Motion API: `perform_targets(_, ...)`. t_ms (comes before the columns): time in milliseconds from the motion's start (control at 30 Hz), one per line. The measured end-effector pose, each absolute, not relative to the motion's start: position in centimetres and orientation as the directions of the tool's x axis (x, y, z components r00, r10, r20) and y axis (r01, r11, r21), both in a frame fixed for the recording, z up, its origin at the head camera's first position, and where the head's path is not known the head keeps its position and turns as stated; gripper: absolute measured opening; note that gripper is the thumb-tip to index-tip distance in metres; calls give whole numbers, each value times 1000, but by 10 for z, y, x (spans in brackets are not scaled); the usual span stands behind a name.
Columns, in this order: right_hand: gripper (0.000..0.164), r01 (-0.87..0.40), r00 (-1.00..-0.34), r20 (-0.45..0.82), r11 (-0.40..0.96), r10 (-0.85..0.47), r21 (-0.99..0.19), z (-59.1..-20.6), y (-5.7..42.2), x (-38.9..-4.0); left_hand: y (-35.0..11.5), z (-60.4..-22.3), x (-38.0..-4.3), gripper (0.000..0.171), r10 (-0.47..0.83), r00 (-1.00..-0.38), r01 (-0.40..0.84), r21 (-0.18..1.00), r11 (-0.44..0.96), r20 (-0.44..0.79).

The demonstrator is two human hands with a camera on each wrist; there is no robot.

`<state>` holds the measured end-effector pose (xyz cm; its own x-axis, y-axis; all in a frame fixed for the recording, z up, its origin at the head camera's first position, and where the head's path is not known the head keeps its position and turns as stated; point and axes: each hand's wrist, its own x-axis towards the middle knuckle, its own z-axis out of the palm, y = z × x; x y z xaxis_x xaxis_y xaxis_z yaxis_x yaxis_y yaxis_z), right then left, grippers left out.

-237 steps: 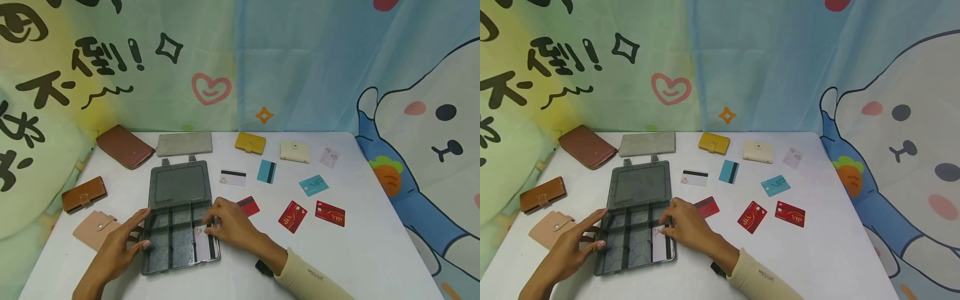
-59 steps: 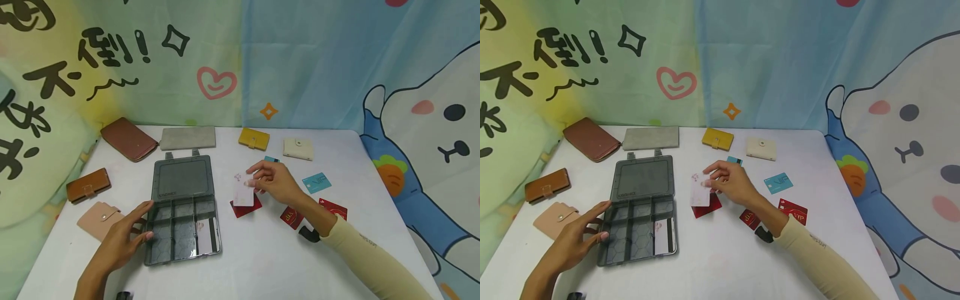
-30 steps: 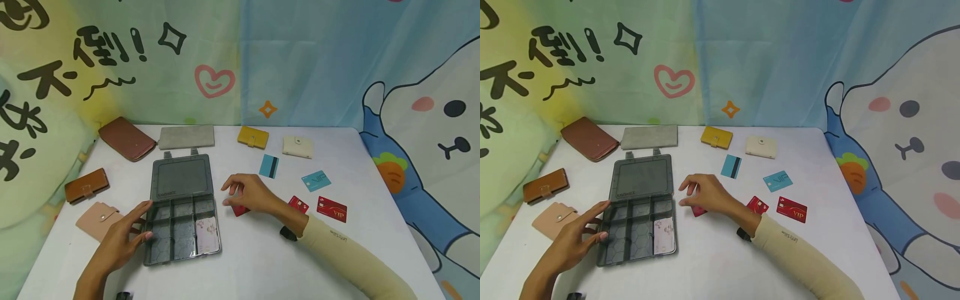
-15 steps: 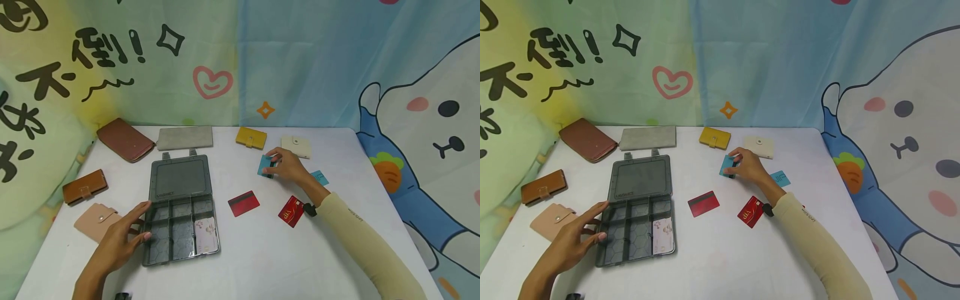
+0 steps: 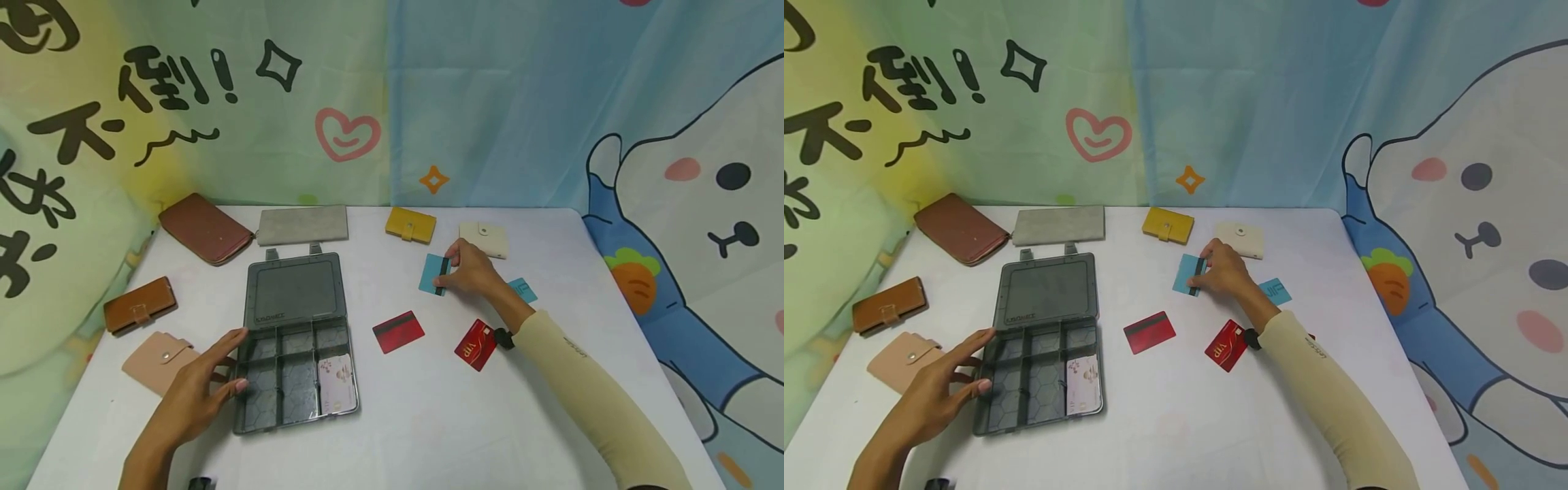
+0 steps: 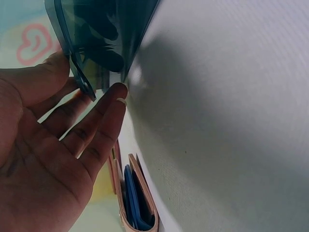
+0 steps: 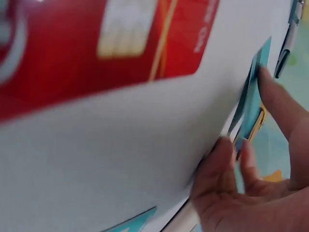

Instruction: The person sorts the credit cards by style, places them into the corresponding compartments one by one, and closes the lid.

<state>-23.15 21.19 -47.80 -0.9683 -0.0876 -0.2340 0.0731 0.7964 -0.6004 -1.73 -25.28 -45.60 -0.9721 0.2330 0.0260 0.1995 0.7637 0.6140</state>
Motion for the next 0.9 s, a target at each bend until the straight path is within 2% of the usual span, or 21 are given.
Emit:
perform_targets(200, 44, 57, -977, -171, 619, -127, -783, -473, 208, -224, -252, -455, -18, 88, 228, -974, 185, 614, 767, 8)
perform_targets(400, 35, 54, -970, -150, 434, -190, -899, -464, 191, -208, -252, -454, -18, 88, 234, -972, 194, 615, 765, 15)
perform_targets(633, 31, 57, -936, -147, 275, -320, -960, -445, 156, -181, -252, -454, -18, 88, 236, -972, 196, 618, 761, 17)
perform_targets(900, 21, 16, -861, -132, 233, -491, -972, -440, 106, -146, -252, -455, -17, 88, 242, -969, 216, 619, 755, 44)
